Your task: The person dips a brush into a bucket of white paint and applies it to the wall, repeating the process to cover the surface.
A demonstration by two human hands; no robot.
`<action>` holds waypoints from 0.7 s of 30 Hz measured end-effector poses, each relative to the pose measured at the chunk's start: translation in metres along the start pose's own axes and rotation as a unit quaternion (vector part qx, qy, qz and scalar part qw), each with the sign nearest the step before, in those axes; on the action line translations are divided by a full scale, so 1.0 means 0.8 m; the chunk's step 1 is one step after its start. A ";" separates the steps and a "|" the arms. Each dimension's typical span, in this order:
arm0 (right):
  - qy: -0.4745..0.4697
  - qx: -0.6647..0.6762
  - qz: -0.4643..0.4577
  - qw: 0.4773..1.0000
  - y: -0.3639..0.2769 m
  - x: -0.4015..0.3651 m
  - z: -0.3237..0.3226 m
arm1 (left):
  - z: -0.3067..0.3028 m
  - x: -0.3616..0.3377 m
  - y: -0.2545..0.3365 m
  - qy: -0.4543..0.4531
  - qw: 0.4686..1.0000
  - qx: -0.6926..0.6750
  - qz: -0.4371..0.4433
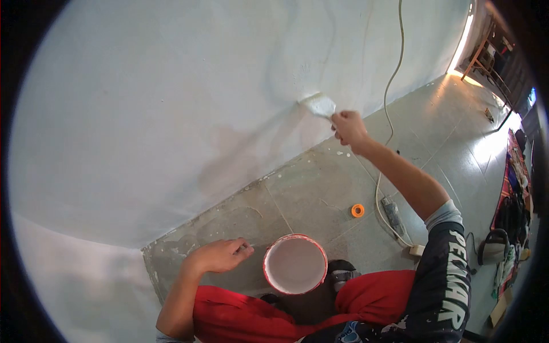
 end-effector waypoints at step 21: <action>-0.013 -0.018 -0.023 0.999 0.031 -0.001 0.041 | 0.002 -0.017 0.000 0.001 1.000 -0.012 -0.012</action>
Point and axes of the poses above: each hand's wrist, its own x-axis towards the middle knuckle, its own z-axis out of the palm, y = z × x, the point moved 10 cm from there along x, towards the middle knuckle, and after that the axes turned 12 degrees about -z, right-handed, at the moved point
